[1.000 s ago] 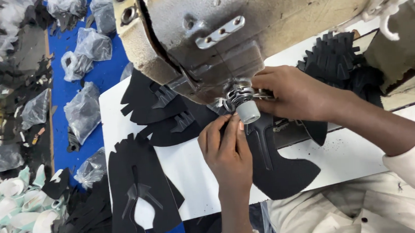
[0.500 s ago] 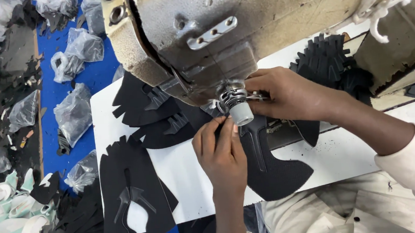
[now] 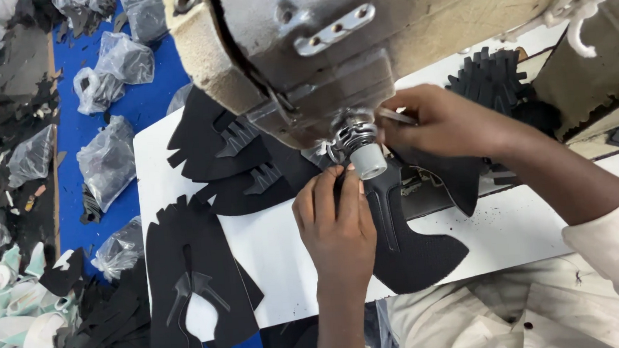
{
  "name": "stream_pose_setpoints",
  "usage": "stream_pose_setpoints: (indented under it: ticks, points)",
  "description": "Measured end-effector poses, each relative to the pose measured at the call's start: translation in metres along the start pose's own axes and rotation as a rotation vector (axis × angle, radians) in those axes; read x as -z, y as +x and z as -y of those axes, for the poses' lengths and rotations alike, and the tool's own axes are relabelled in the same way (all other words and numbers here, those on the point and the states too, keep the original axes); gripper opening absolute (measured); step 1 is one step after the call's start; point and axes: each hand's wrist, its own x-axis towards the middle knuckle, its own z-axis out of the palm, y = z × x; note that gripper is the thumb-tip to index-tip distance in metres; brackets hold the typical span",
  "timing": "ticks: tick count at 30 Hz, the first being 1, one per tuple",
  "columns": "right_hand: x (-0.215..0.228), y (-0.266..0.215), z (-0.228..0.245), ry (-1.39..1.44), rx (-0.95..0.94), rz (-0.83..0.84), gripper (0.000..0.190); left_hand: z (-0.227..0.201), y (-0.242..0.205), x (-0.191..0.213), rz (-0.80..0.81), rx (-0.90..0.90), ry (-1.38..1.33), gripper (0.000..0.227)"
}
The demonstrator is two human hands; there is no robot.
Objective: The person uses a sewing machine to stitch black shoe parts, specifically attaching a grey plastic insert to a black fabric piece. They guide the material under the needle, sew along the edges, and then cut the thread to finish the piece.
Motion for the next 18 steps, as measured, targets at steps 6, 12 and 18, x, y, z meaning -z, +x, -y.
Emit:
stream_pose_setpoints:
  ticks: [6, 12, 18]
  points:
    - [-0.009, -0.003, -0.015, 0.201, -0.301, -0.112, 0.021, -0.003, 0.003, 0.006, 0.034, -0.005, -0.007, 0.025]
    - [-0.008, 0.002, 0.018, -0.126, -0.094, -0.015, 0.037, -0.002, 0.002, 0.005, 0.016, 0.037, -0.043, 0.023]
    - [-0.008, 0.002, 0.022, -0.182, -0.098, -0.033, 0.034, 0.0, -0.001, -0.002, -0.026, 0.137, -0.161, 0.02]
